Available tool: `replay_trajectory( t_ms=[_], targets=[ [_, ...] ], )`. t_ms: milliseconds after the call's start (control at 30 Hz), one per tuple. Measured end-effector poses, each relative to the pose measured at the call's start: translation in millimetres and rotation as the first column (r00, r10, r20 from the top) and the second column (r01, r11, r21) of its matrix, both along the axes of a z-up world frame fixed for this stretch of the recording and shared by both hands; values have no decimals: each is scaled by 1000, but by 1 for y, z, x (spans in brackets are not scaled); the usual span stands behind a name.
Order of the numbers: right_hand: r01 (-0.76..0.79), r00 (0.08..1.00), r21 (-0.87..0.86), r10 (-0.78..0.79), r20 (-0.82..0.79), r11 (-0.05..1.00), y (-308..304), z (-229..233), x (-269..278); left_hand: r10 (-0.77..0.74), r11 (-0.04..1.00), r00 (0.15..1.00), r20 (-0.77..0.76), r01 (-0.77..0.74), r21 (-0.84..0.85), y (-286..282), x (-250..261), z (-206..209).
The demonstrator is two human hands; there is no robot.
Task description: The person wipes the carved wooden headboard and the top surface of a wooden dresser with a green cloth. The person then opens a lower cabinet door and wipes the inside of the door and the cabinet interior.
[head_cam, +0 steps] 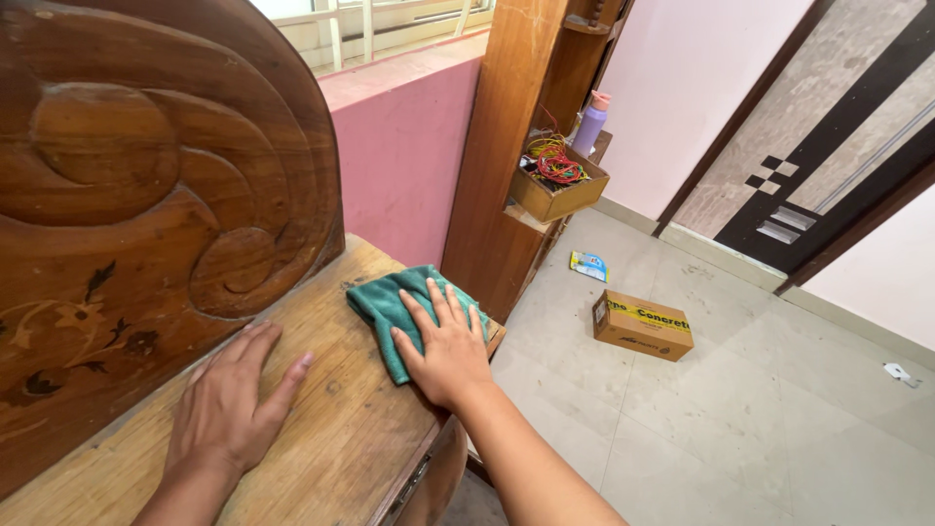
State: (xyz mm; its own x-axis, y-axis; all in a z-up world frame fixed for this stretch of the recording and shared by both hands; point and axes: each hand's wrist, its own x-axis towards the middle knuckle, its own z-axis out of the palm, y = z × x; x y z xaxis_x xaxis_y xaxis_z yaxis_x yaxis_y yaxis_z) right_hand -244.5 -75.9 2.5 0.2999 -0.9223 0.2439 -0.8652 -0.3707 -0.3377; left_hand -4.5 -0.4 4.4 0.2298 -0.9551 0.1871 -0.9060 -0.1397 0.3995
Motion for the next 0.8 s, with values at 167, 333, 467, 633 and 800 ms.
replay_trajectory(
  t_ms=[167,333,467,633,800],
  targets=[
    [57,998,-42,-58,-17,997,12,-5,17,15,998,1000,-15,-14,60,0,0,3],
    [-183,983,9,183,-9,983,48,4,34,-15,1000,1000,-18,14,-24,0,2,-3],
    [-401,916,32,401,11,916,77,8,47,-25,998,1000,0,25,-52,-3,6,-7],
    [-502,865,44,502,18,864,85,11,39,-50,990,998,-31,45,-132,-1,4,-8],
    [-403,912,81,408,-50,911,56,13,20,-22,998,999,-38,19,-56,2,2,-1]
  ],
)
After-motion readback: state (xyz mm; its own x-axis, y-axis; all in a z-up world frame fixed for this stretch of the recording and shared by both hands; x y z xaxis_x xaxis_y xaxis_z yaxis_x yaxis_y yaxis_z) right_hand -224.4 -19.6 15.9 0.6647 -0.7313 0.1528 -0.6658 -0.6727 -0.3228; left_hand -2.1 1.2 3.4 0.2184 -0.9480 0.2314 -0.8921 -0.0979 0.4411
